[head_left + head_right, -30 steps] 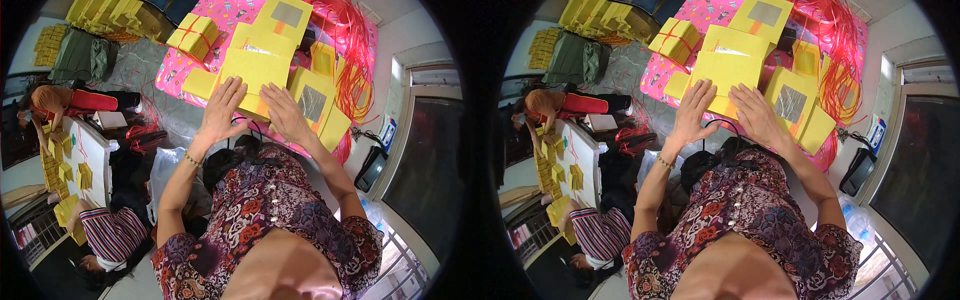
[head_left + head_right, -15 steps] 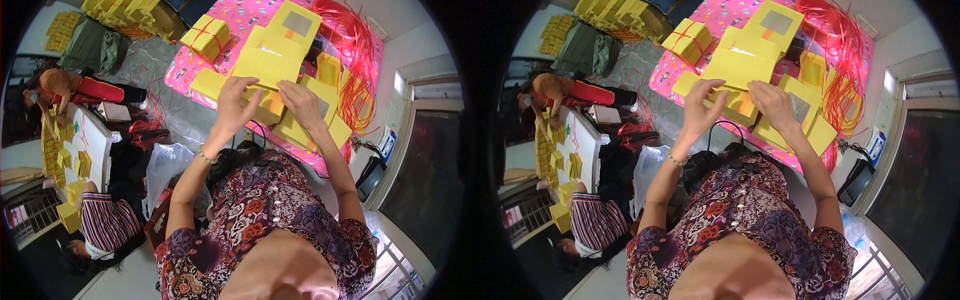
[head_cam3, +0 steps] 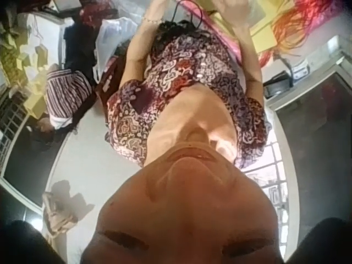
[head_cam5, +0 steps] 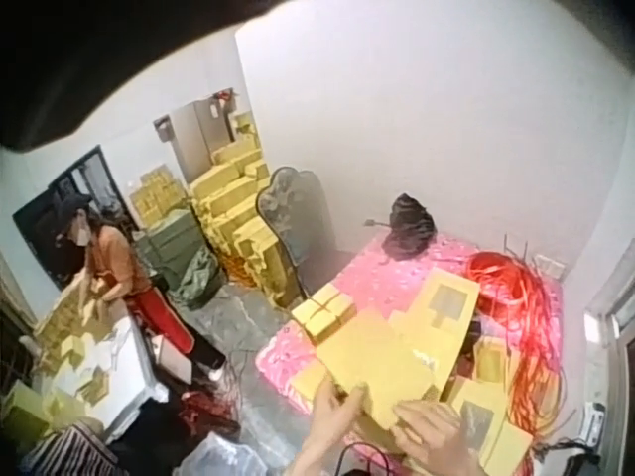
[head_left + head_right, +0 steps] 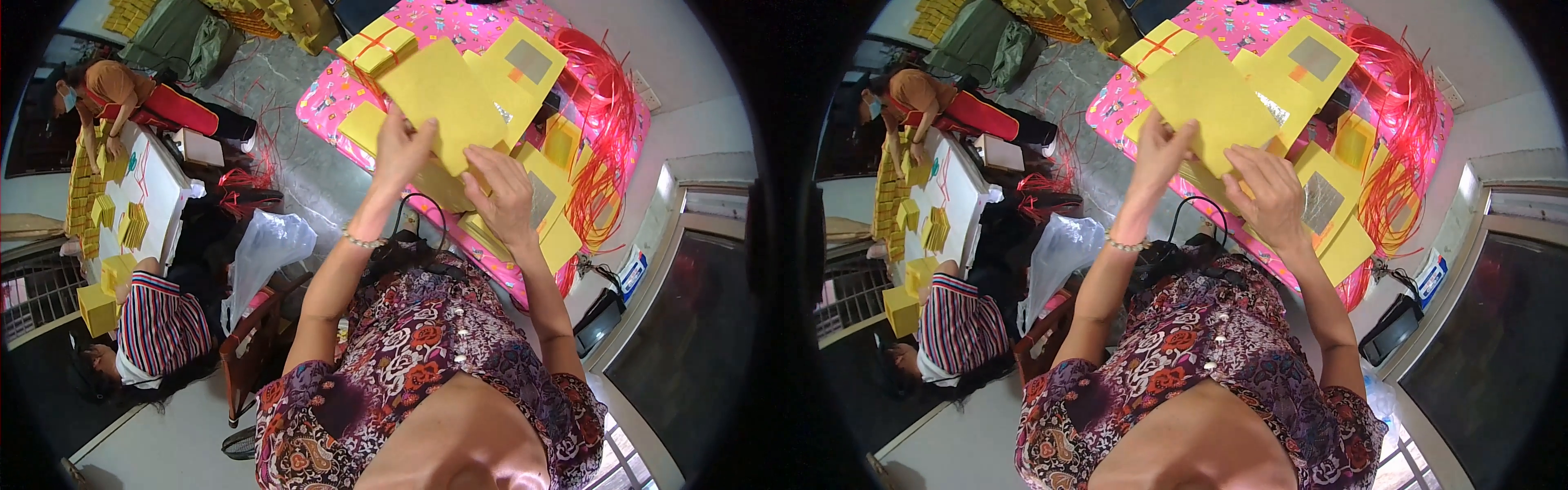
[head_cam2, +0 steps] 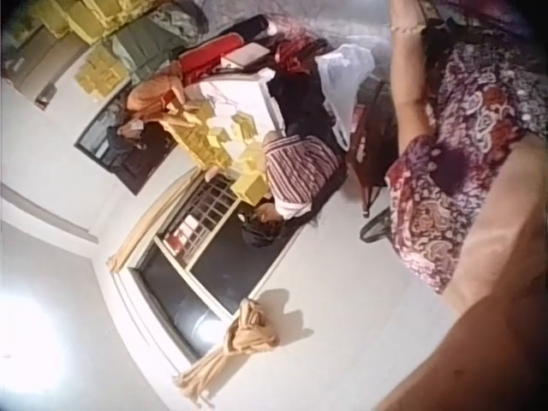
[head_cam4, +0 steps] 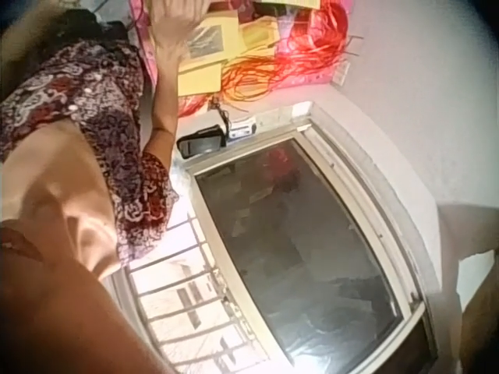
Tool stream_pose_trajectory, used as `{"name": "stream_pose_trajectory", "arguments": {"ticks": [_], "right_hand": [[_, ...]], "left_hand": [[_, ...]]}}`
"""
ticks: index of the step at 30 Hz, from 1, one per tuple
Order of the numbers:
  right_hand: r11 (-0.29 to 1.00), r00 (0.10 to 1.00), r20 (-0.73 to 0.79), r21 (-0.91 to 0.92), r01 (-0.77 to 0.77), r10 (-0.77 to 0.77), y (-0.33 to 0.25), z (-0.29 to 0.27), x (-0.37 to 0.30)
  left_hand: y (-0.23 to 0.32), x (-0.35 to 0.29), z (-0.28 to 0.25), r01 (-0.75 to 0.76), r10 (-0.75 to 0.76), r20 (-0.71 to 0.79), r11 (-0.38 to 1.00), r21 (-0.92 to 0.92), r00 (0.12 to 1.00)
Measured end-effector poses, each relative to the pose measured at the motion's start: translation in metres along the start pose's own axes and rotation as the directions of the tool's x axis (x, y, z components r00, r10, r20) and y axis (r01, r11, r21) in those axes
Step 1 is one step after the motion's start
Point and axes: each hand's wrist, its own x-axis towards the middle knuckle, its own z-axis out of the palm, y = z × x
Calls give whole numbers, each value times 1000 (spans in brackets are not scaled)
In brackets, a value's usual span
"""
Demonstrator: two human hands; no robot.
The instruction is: The recorder is organizing and packaging stacks of yellow paper bundles on a table.
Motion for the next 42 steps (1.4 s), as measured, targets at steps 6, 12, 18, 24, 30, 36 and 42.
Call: {"name": "stream_pose_trajectory", "arguments": {"ticks": [6, 12, 18, 24, 30, 36, 42], "right_hand": [[948, 943, -114, 107, -301, 312, 3, -8, -25], [887, 880, -123, 14, -461, 459, 7, -7, -58], [818, 815, -79, 18, -575, 575, 8, -8, -82], [828, 828, -75, -45, -559, 555, 6, -9, -81], [814, 814, -69, -38, -580, 577, 3, -10, -81], [889, 890, 9, 37, -456, 456, -4, -14, -64], [942, 938, 92, -42, -333, 335, -7, -8, -41]], "left_hand": [[-22, 28, -96, -3, -38, -141, 960, -280, 989], [-153, 57, -158, 197, -308, -177, 863, -465, 935], [-223, 66, -140, 444, -522, -87, 791, -421, 848], [-248, 75, -140, 478, -536, -131, 820, -315, 834], [-259, 79, -137, 496, -549, -180, 826, -266, 817], [-262, 87, -131, 495, -532, -263, 846, -197, 805], [-270, 101, -138, 458, -409, -388, 888, 40, 826]]}}
